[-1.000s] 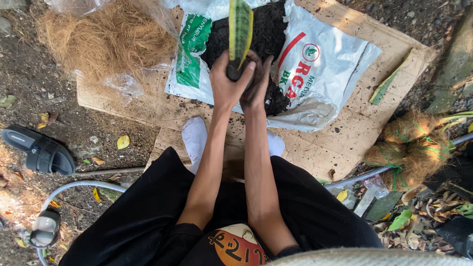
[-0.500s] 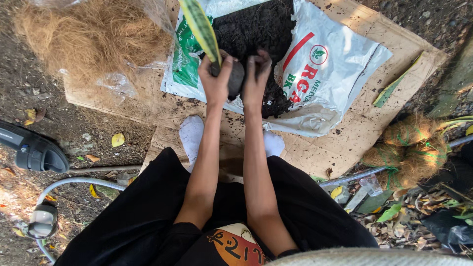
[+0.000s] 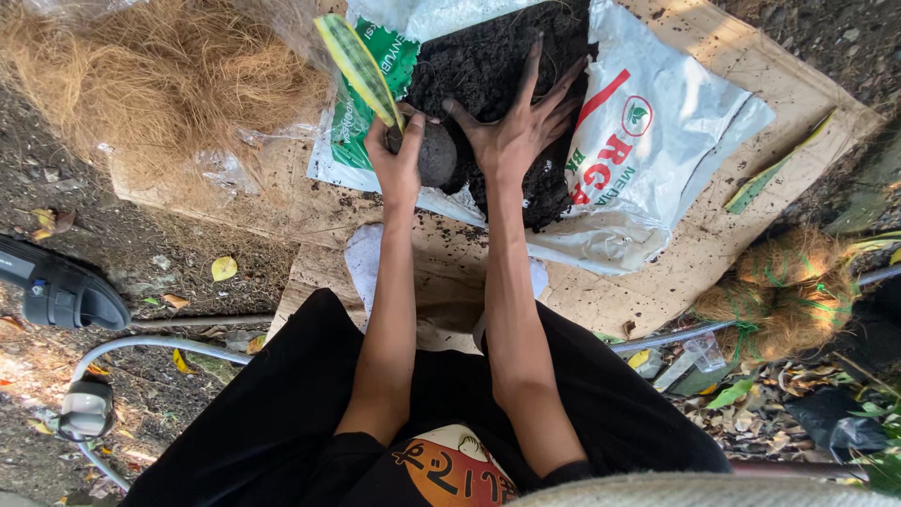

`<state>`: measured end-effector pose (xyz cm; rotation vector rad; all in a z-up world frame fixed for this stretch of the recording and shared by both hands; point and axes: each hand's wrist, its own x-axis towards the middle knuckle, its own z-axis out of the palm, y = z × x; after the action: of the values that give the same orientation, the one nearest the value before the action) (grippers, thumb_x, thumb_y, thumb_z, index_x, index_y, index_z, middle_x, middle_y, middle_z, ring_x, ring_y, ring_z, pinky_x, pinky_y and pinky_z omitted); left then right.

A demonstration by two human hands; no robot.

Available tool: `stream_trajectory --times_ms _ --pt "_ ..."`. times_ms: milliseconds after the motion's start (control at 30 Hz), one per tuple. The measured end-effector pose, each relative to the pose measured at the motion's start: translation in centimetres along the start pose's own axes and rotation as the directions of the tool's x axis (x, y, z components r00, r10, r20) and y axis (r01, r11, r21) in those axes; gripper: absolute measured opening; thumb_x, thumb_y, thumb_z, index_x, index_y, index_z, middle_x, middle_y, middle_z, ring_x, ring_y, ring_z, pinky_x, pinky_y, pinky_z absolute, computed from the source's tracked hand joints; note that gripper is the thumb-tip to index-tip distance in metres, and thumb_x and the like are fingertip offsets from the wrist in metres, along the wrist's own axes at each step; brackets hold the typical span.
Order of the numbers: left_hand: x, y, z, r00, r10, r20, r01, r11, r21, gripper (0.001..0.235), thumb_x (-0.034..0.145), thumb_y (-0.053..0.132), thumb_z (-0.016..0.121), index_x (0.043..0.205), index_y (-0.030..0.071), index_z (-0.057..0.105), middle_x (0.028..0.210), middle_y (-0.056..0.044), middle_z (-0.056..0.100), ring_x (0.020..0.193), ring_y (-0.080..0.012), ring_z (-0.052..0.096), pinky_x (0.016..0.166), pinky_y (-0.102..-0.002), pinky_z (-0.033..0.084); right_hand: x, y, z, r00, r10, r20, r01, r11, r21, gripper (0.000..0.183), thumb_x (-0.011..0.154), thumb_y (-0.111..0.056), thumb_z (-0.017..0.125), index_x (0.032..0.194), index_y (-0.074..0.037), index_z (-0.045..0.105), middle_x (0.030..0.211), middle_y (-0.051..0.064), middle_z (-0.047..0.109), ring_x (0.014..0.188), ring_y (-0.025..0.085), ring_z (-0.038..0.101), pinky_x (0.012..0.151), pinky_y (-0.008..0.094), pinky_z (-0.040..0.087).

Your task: The person sits cross-legged on a cardboard sheet and repeatedly scoops dark soil from a white sack to pack it around a small plant with a long variegated leaf. The person uses both hands to press and shape the soil into a compact ball around the plant's base.

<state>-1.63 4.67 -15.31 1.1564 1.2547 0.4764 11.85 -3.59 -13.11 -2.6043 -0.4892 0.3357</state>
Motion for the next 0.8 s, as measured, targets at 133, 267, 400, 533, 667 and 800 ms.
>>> stream_trajectory --times_ms 133,267,400,533,667,800 --pt "-0.1 0.2 0.5 0.997 0.061 0.049 -0.056 0.994 -0.09 0.014 0.096 0.013 0.074 0.102 0.002 0.068 0.084 0.001 0.065 0.074 -0.0082 0.056 0.07 -0.026 0.044 -1.7 -0.8 0.4 0.987 0.126 0.101 -0.12 0.991 -0.065 0.108 0.071 -0.062 0.096 0.156 -0.024 0.042 0.161 0.018 0.036 0.148 0.054 0.029 0.122 0.066 0.026" --pt "-0.1 1.0 0.4 0.997 0.063 0.053 -0.061 0.997 -0.039 0.015 0.096 0.013 0.074 0.103 0.002 0.068 0.084 0.002 0.064 0.074 -0.0076 0.055 0.069 -0.026 0.044 -3.0 -1.8 1.3 0.975 0.188 0.118 -0.182 0.981 -0.062 0.081 0.076 -0.049 0.093 0.143 -0.019 0.057 0.15 0.017 0.051 0.141 0.047 0.039 0.115 0.064 0.032" --pt "-0.4 1.8 0.5 0.988 0.121 0.092 -0.106 0.982 -0.159 0.015 0.097 0.015 0.073 0.104 0.002 0.069 0.088 0.0 0.067 0.081 -0.01 0.061 0.078 -0.028 0.051 -3.7 -1.1 1.0 0.952 0.227 0.206 -0.215 0.973 -0.08 0.068 0.073 -0.023 0.088 0.135 -0.015 0.064 0.14 0.02 0.059 0.13 0.043 0.054 0.111 0.054 0.044" --pt "-1.0 2.7 0.3 0.995 0.098 0.024 -0.097 0.994 -0.059 0.017 0.095 0.016 0.074 0.102 0.0 0.071 0.082 -0.001 0.06 0.072 -0.0111 0.047 0.068 -0.028 0.035 -2.6 0.7 0.3 0.932 0.28 0.23 -0.334 0.911 0.242 0.042 0.088 -0.019 0.08 0.128 -0.016 0.067 0.127 0.014 0.076 0.113 0.028 0.077 0.104 0.039 0.06" --pt "-1.9 4.0 -0.2 0.976 0.218 0.027 -0.214 0.97 -0.116 0.014 0.098 0.013 0.073 0.103 0.001 0.069 0.093 -0.003 0.065 0.087 -0.0132 0.054 0.082 -0.03 0.043 -1.3 1.6 -2.0 0.935 0.303 0.186 -0.351 0.868 0.351 0.039 0.094 -0.016 0.077 0.13 -0.01 0.063 0.117 0.017 0.078 0.108 0.028 0.078 0.097 0.043 0.06" --pt "-2.6 5.5 -0.6 0.971 0.236 0.018 -0.224 0.942 -0.25 0.014 0.097 0.013 0.071 0.105 0.002 0.067 0.095 -0.003 0.067 0.089 -0.0147 0.063 0.088 -0.032 0.049 -0.7 1.7 -5.1 0.984 -0.146 -0.104 0.174 0.912 0.372 0.06 0.091 -0.007 0.08 0.14 -0.002 0.047 0.128 0.025 0.065 0.118 0.041 0.064 0.103 0.048 0.052"
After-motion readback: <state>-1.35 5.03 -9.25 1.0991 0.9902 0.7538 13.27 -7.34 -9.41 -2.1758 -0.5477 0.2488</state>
